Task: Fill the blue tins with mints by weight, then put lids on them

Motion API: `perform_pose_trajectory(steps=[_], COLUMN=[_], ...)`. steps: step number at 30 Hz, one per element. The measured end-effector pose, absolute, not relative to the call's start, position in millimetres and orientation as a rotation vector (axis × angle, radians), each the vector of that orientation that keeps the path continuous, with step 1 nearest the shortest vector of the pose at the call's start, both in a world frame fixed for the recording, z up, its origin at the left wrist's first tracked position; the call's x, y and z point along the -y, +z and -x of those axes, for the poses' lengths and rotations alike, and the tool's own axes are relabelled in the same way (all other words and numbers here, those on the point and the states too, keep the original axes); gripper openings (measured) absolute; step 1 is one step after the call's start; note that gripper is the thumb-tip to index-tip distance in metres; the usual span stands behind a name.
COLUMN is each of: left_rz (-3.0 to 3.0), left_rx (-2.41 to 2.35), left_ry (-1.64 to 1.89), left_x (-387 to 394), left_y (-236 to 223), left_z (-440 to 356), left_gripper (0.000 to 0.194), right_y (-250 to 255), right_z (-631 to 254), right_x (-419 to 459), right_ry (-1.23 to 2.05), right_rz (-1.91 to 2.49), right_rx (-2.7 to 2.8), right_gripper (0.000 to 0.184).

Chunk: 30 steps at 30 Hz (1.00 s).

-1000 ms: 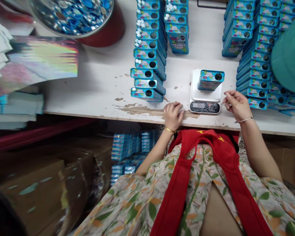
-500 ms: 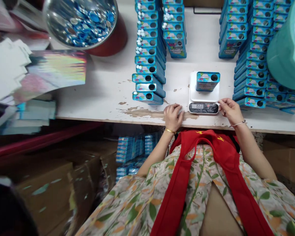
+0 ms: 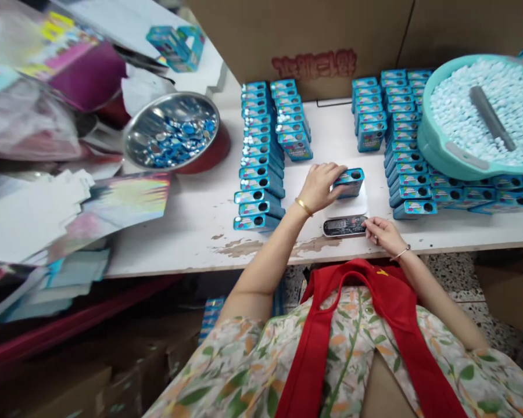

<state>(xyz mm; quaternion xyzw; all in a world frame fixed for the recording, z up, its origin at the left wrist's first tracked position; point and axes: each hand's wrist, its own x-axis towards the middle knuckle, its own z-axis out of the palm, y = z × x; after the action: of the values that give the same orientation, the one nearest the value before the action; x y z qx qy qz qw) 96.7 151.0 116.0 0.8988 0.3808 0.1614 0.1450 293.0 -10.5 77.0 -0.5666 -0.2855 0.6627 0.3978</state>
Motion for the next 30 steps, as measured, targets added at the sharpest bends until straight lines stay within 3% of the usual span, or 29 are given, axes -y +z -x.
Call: perform_pose_trajectory(steps=[7, 11, 19, 24, 30], left_rz=[-2.619, -2.599, -2.323, -2.298, -2.572], left_rx=[-1.177, -1.267, -1.891, -1.932, -1.661], left_ry=[0.435, 0.482, 0.848, 0.641, 0.372], left_x=[-234.3, -246.9, -256.9, -266.3, -225.3], left_y=[104.5, 88.5, 74.1, 81.0, 135.4], left_z=[-192.0, -212.0, -94.3, -63.7, -67.1], left_gripper=[0.041, 0.048, 0.05, 0.049, 0.025], right_y=[71.7, 70.4, 56.9, 60.2, 70.4], right_z=[-308.2, -313.9, -308.1, -296.6, -306.9], right_x=[34.5, 44.5, 52.1, 46.2, 56.6], right_ry=[1.678, 1.678, 1.834, 1.846, 1.757], right_rz=[1.429, 1.425, 1.184, 1.07, 1.194], right_rx=[0.627, 0.567, 0.157, 0.087, 0.204], right_gripper=[0.056, 0.057, 0.037, 0.023, 0.033])
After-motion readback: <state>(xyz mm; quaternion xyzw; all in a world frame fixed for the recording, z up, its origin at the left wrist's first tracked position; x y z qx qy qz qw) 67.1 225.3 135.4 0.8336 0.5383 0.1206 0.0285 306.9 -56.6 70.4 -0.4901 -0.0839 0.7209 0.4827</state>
